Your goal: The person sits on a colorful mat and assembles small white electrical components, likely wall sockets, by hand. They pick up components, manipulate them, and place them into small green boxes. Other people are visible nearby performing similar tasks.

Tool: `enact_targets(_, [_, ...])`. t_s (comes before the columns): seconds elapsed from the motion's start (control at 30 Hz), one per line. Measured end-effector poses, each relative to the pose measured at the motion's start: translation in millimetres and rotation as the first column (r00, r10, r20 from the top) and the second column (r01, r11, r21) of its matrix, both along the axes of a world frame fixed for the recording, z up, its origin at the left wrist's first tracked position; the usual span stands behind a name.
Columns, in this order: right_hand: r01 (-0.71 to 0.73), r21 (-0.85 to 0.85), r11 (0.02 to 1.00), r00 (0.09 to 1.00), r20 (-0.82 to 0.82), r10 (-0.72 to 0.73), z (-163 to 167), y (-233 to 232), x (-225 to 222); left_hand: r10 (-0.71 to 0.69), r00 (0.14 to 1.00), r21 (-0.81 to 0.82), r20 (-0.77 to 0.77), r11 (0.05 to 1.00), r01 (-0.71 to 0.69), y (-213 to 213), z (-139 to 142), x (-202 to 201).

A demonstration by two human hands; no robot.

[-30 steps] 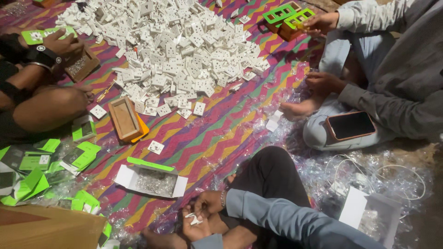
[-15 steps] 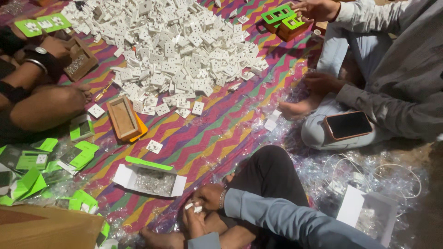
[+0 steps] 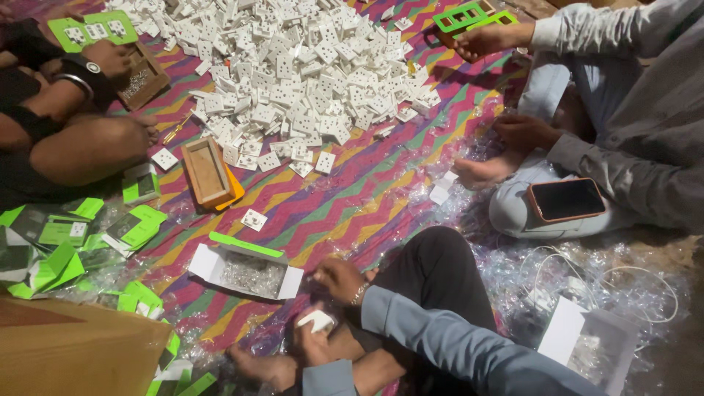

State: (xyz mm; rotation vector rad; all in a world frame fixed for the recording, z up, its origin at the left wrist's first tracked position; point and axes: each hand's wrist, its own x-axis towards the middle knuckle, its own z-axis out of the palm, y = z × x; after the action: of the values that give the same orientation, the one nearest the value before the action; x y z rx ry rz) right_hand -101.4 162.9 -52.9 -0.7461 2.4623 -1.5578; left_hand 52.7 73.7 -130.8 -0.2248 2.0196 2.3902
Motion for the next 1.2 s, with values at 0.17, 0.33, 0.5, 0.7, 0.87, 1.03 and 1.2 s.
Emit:
enact_targets(0.17, [-0.500,0.092,0.861,0.866,0.067,0.496,2,6,15,0.603,0.778,0.377,0.175,0.689,-0.619,-17,20,-10])
enact_targets(0.33, [-0.480,0.191,0.856,0.877,0.067,0.476,-1,4,16,0.612,0.770,0.490,0.179,0.623,-0.609,-15,39,-13])
enact_targets(0.5, [-0.483,0.126,0.866,0.874,0.121,0.470,-22,6,14,0.584,0.802,0.451,0.127,0.686,-0.571,-16,41,-12])
enact_targets(0.7, [-0.500,0.014,0.866,0.862,0.102,0.497,-38,4,10,0.580,0.761,0.482,0.290,0.599,-0.639,-21,15,-9])
enact_targets(0.87, [-0.492,0.156,0.857,0.868,0.162,0.469,-23,6,11,0.685,0.726,-0.270,0.060,0.711,-0.649,-22,-7,-9])
enact_targets(1.03, [-0.540,0.011,0.841,0.827,0.190,0.529,-10,5,13,0.741,0.663,-0.229,0.107,0.668,-0.708,-19,-13,-10])
enact_targets(1.2, [-0.444,-0.072,0.893,0.892,0.058,0.448,-10,1,15,0.735,0.663,0.057,0.145,0.662,-0.747,-15,-6,-11])
